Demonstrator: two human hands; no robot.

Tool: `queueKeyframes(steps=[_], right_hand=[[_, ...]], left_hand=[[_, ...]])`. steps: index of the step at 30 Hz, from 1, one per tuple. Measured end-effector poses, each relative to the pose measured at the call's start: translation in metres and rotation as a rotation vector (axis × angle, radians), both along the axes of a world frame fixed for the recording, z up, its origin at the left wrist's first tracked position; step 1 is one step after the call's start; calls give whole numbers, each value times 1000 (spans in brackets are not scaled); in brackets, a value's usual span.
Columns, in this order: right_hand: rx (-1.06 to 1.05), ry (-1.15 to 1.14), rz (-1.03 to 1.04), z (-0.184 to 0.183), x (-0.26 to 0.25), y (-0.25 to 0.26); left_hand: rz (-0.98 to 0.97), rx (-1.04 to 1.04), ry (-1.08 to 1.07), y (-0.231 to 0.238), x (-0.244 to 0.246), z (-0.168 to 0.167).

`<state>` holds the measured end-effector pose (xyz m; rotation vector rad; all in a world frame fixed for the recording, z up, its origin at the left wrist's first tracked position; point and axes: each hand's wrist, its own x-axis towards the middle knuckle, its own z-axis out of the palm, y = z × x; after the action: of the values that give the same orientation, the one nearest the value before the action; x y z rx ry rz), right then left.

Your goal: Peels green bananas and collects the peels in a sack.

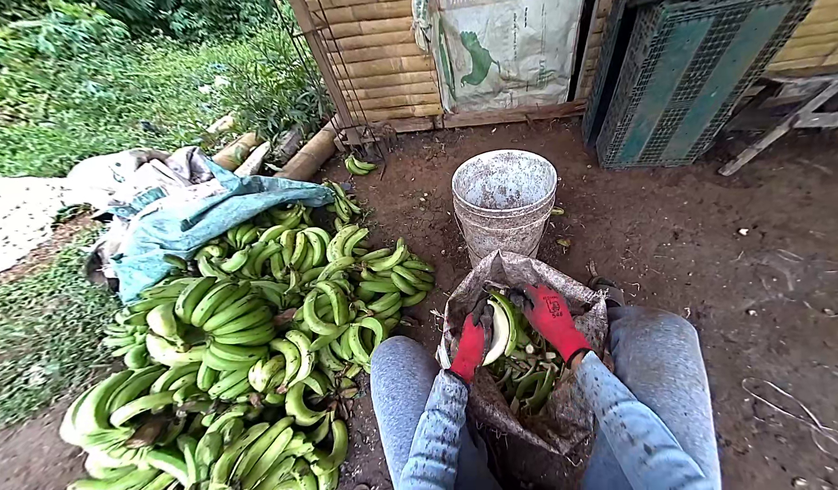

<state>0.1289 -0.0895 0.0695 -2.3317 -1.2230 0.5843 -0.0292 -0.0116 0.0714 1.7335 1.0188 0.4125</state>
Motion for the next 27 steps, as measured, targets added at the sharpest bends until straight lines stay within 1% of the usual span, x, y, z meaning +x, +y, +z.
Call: queueKeyframes(steps=[3,5,7,8,9,11,12,14,17,19,21,24,27], right_hand=[[109,-3,-46,7,-10,-7],[216,14,-65,3,-14,-12],[357,42,-109,-3,-12,-14],[399,51,-100,-3,-11,-16],[434,57,-63,-2,-13,-18],[490,74,50,-2,-23,-25],[489,69,106,-3,-29,-27],[432,12,169,-4,-37,-27],[318,-97,145,2,-36,-19],[261,-98,127,6,-34,-13],[237,-77,125,4,-31,-9],[198,-69,147,-5,-35,-10],[187,-85,104,-8,-38,-7]], left_hand=[[152,-34,-279,24,4,-16],[174,-131,-409,36,3,-22],[178,-319,-567,34,4,-16],[209,-457,-670,30,5,-9],[246,-577,-765,27,4,-4],[355,-719,-899,26,1,3],[401,-756,-959,27,1,4],[417,-799,-1059,31,-1,2],[351,-814,-1092,27,1,-2],[279,-770,-1071,18,2,-7],[303,-695,-993,16,9,-10],[353,-595,-871,25,14,-16],[374,-355,-666,28,16,-26]])
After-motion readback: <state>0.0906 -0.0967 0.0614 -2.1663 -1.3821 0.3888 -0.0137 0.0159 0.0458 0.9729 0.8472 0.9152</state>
